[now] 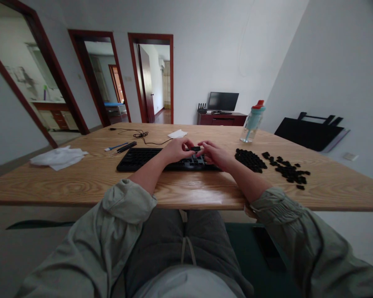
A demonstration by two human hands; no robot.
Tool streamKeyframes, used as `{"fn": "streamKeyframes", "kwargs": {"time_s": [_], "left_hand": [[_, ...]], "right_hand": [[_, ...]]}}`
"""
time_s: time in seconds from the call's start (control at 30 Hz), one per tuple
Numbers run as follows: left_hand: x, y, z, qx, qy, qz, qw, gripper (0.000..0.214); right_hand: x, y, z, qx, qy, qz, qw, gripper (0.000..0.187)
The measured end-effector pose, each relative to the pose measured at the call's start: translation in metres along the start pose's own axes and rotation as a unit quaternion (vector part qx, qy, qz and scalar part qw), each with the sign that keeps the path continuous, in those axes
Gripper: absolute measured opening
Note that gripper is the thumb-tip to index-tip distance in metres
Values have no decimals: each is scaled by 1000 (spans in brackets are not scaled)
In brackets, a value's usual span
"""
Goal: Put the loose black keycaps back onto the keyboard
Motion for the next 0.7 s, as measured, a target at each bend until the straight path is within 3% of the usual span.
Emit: {"fn": "streamKeyframes", "kwargs": {"time_s": [0.1, 0.2, 0.37, 0.7], "left_hand": [[14, -2, -18, 30, -48, 4, 998, 27], [23, 0, -35, 44, -91, -13, 995, 24], [19, 8, -44, 61, -101, -71, 990, 26], [4, 15, -34, 52, -111, -148, 981, 29]], "right_hand": [[15, -5, -5, 72, 101, 93, 988, 25], [18, -3, -12, 159, 235, 136, 949, 17], [2, 4, -8, 219, 355, 78, 905, 18], [-31, 18, -14, 306, 469, -24, 828, 30]]}}
Point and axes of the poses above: each hand's wrist, its own y-axis away from the middle knuckle, its own x-axis out of the back of the hand, z = x × y, the point moved 6 cm from there along -y, towards the middle knuckle, and after that the axes turned 12 degrees about z, right-handed, at the moved point
